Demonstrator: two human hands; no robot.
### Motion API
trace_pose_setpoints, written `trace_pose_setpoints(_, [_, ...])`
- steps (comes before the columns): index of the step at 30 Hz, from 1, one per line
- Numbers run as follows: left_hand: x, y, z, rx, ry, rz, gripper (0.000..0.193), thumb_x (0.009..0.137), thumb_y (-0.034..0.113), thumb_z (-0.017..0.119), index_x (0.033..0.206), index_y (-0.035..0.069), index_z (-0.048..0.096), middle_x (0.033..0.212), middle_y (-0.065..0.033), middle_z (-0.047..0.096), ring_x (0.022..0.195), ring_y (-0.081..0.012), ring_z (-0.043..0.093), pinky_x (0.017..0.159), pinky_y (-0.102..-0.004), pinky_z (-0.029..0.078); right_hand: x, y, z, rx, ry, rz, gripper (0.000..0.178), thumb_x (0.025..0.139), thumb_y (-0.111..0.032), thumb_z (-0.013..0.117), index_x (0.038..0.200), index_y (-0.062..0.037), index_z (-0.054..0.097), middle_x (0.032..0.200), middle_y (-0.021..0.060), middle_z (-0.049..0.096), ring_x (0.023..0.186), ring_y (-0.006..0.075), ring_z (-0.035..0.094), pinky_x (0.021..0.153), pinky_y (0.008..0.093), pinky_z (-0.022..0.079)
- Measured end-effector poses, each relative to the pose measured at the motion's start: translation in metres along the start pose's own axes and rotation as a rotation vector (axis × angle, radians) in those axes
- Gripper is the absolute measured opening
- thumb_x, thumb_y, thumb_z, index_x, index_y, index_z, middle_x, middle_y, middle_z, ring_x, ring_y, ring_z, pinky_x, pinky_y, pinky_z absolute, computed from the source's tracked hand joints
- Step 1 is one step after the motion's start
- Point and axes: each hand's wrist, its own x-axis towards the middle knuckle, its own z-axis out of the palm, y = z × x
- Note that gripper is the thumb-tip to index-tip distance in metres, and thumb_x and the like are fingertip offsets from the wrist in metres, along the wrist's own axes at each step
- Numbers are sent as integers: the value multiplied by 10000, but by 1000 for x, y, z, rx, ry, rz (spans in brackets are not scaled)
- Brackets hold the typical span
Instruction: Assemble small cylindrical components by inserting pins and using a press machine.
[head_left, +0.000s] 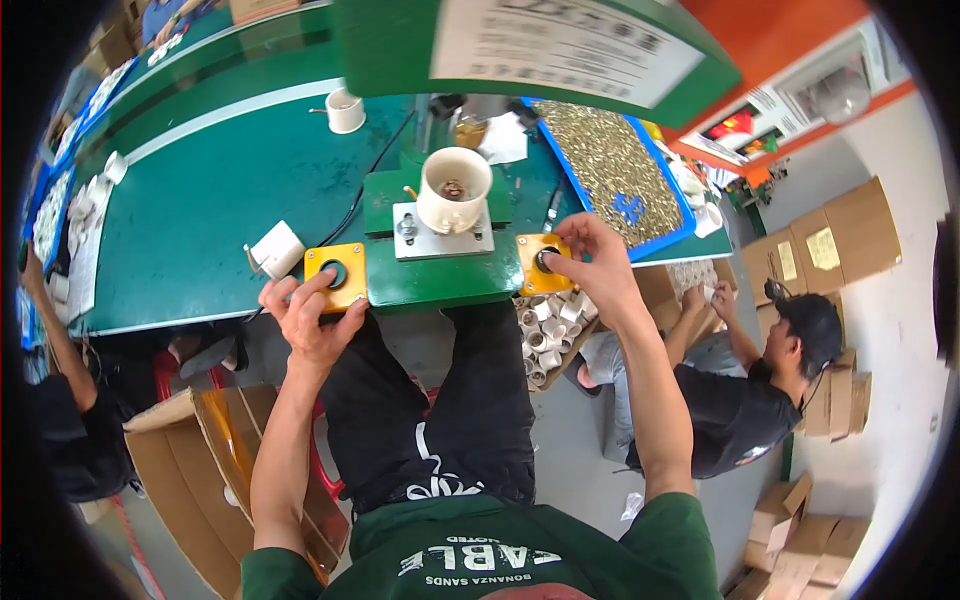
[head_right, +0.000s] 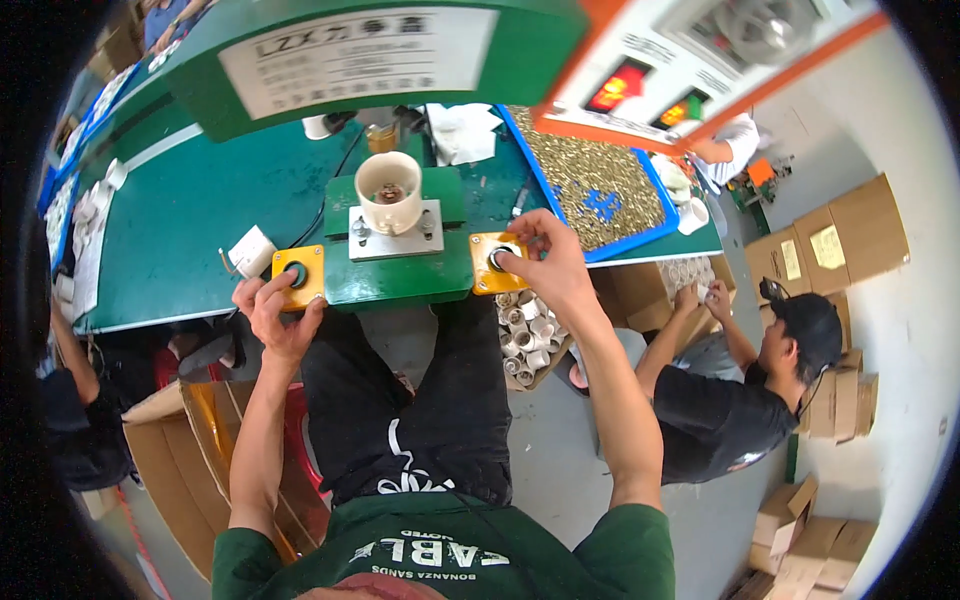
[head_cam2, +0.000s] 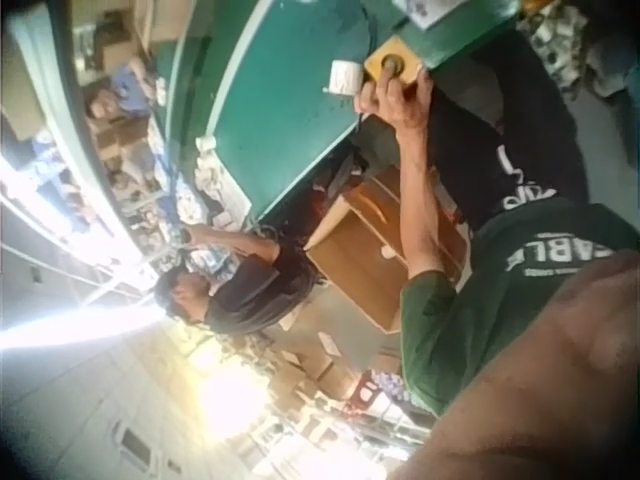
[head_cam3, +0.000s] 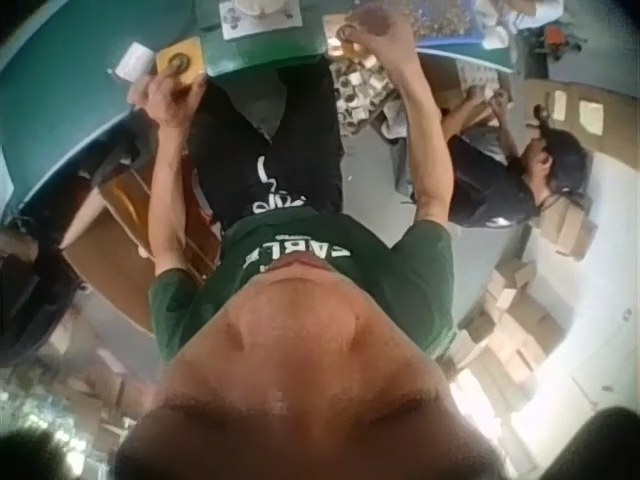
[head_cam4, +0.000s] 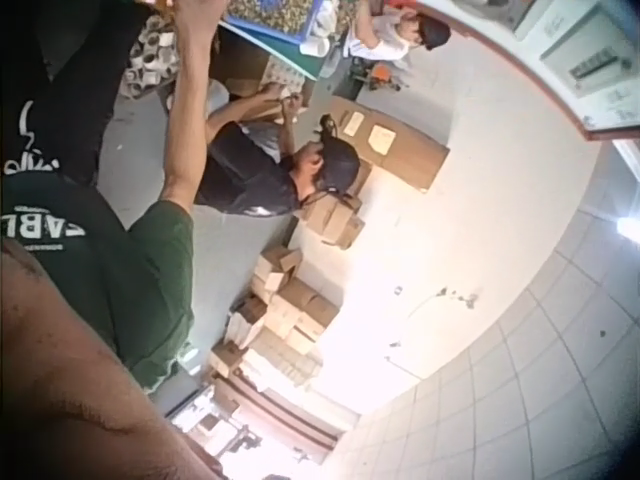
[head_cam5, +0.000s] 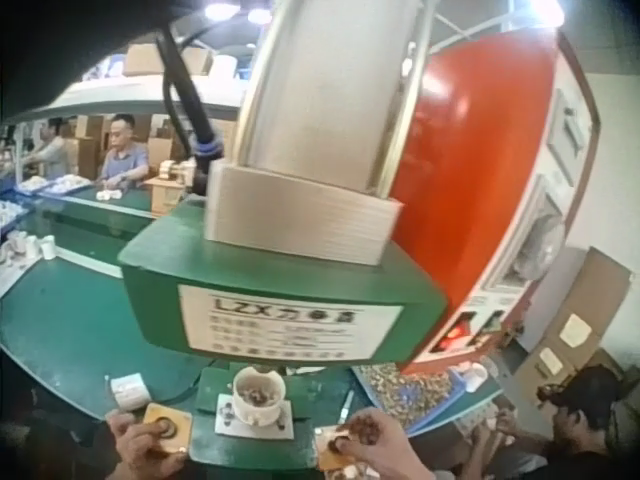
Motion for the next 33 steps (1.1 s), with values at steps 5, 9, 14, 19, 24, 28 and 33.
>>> trace_pose_setpoints(5, [17,8,-8,-22,-83,-43,362,649,197,801,851,86,521,861,-31,653,774,-231,497,805,-397,314,0,13,-4,37,35,-44,307,688,-45,759,936,-48,577,813,-26,485,658,65,385,602,217,379])
trace_pose_setpoints(9, [58,28,-14,59,-161,-74,353,642,211,811,864,73,575,817,-33,611,801,-242,515,820,-399,315,4,28,-20,98,72,-98,133,783,-64,702,891,-19,639,808,3,621,729,72,542,669,228,445])
trace_pose_setpoints(14, [122,65,17,-358,-334,-462,681,663,307,819,1227,58,528,1134,-125,571,1147,-294,442,978,-419,325,37,58,-55,-436,489,-293,123,783,-71,664,893,-18,671,796,117,661,703,216,626,658,323,493])
trace_pose_setpoints(19, [127,69,51,-482,-331,-611,680,678,330,818,1190,-24,543,1136,-160,554,1094,-321,499,935,-416,383,48,67,-71,-645,240,-137,261,728,-91,674,981,-29,681,874,197,676,825,328,661,758,395,516])
trace_pose_setpoints(24, [134,68,49,-532,-187,-557,609,653,322,834,1094,-26,601,1039,-164,601,992,-298,571,877,-404,432,57,61,-74,-666,142,-60,262,718,-110,701,967,-30,682,891,193,681,850,318,666,778,385,523])
trace_pose_setpoints(28, [148,68,44,-659,-158,-732,586,662,332,832,1075,-18,607,992,-165,610,967,-282,595,843,-384,468,63,69,-79,-748,155,-149,197,724,-131,722,876,-14,679,809,169,676,769,289,667,704,370,521])
trace_pose_setpoints(33, [128,-8,5,-337,112,-560,463,690,233,830,1011,11,579,929,-82,607,871,-160,588,784,-302,479,69,78,-82,-674,157,-97,88,773,-74,672,835,-10,680,759,148,678,710,244,675,656,339,522])
